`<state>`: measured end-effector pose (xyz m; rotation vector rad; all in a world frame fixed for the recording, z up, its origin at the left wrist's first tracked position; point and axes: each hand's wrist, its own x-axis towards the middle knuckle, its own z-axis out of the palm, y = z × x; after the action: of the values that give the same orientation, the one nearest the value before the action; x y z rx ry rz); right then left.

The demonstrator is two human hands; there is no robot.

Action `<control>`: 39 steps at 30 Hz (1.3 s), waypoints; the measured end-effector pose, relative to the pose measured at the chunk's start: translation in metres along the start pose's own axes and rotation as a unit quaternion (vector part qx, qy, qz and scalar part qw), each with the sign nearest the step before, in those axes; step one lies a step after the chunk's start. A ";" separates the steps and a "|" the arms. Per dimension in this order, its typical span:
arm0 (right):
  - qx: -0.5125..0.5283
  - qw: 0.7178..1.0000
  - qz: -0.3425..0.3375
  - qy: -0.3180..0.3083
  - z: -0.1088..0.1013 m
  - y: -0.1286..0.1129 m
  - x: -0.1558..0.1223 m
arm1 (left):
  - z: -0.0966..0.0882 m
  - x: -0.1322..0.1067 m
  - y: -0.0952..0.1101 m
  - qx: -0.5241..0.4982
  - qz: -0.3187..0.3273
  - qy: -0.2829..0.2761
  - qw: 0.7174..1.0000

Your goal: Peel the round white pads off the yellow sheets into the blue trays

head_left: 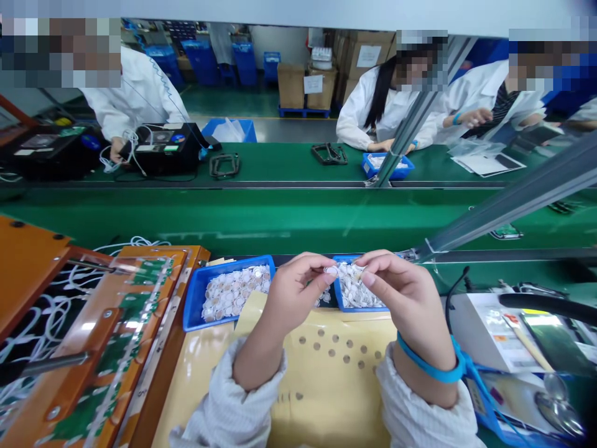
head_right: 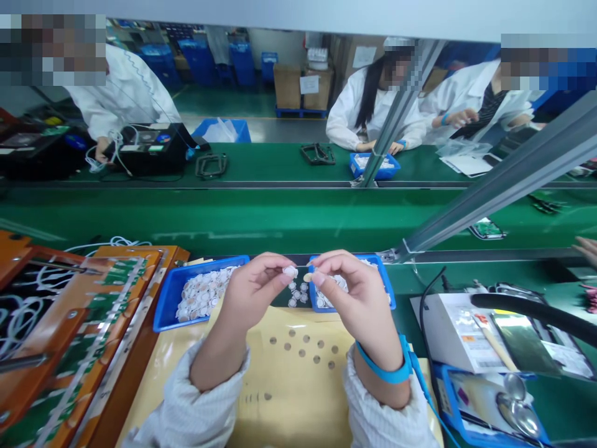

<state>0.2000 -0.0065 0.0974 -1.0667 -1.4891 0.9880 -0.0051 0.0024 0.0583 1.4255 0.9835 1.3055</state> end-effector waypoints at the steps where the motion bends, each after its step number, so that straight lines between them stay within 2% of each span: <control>1: 0.000 1.000 0.000 -0.005 0.002 0.000 0.000 | -0.001 0.000 0.001 -0.006 0.003 0.000 1.000; 7: -0.002 1.000 0.005 -0.029 0.010 0.000 0.001 | -0.006 -0.001 0.005 -0.001 0.013 0.004 1.000; 12: -0.005 1.000 0.008 -0.030 0.010 0.003 0.000 | -0.013 -0.001 0.006 -0.036 -0.002 -0.002 0.999; 18: -0.007 1.000 0.004 -0.030 0.011 0.003 0.000 | -0.017 -0.002 0.005 -0.004 -0.008 -0.021 1.000; 26: -0.014 0.999 0.007 -0.031 0.015 0.002 0.001 | -0.014 -0.003 0.012 0.096 0.051 -0.024 0.994; 32: -0.016 0.999 0.011 -0.037 0.017 0.000 0.003 | -0.011 -0.004 0.011 0.100 0.048 -0.024 0.994; 39: -0.033 0.998 0.041 -0.045 0.019 -0.004 0.003 | -0.010 -0.001 0.019 0.159 0.100 -0.027 0.982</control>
<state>0.1808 -0.0062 0.0990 -1.1518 -1.5711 1.0613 -0.0160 -0.0023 0.0763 1.8349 1.0687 1.2837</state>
